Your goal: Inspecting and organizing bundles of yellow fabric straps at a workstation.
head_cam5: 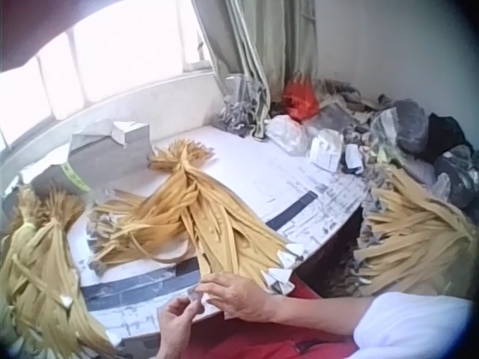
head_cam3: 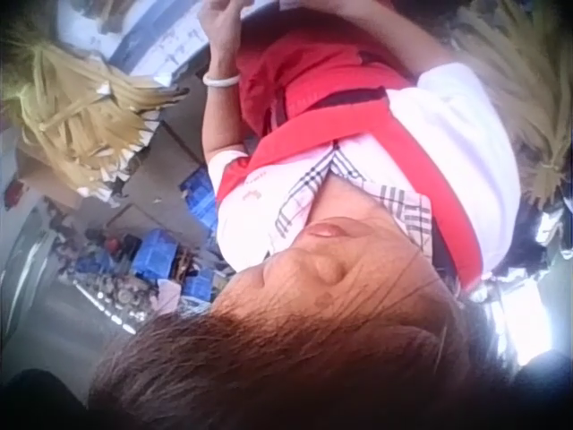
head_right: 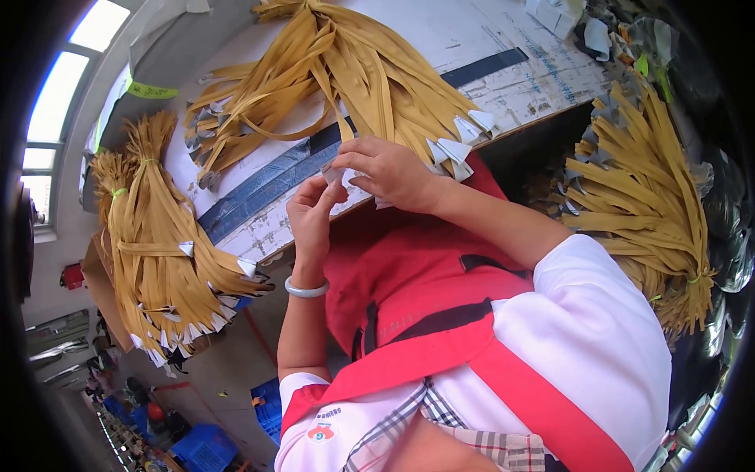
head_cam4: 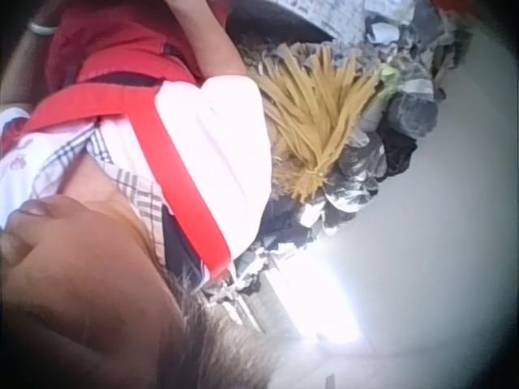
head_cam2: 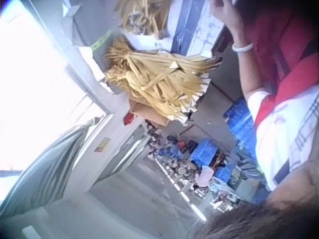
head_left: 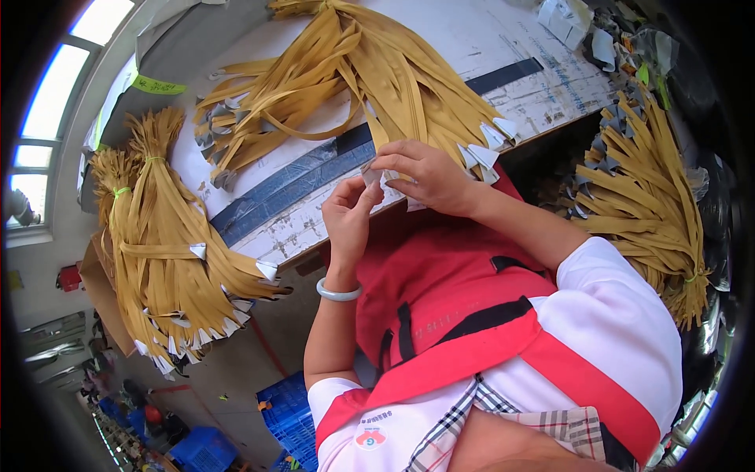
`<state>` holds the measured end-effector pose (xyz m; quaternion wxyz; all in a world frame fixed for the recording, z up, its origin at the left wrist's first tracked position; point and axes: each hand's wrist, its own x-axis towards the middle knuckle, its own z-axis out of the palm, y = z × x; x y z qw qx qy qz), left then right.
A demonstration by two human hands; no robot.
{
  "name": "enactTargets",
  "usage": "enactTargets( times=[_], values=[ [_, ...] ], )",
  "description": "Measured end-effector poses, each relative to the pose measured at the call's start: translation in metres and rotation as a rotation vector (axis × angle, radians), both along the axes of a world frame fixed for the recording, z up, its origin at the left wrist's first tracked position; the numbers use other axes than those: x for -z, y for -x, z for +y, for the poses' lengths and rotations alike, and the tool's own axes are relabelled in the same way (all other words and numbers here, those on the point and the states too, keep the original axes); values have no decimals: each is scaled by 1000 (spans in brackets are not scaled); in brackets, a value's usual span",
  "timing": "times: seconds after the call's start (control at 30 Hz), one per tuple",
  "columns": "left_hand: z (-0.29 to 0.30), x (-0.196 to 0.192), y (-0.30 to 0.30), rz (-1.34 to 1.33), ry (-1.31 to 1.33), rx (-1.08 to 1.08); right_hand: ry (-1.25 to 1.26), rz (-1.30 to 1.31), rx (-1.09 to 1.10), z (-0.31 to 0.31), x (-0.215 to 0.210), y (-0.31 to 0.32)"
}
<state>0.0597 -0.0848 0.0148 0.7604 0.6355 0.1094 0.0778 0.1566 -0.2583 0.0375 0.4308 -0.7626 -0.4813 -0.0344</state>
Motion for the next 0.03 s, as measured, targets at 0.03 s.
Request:
enactTargets(
  times=[0.03],
  values=[
    [-1,-2,0,-26,-24,-2,-17,-32,11,3,1,-2]
  ],
)
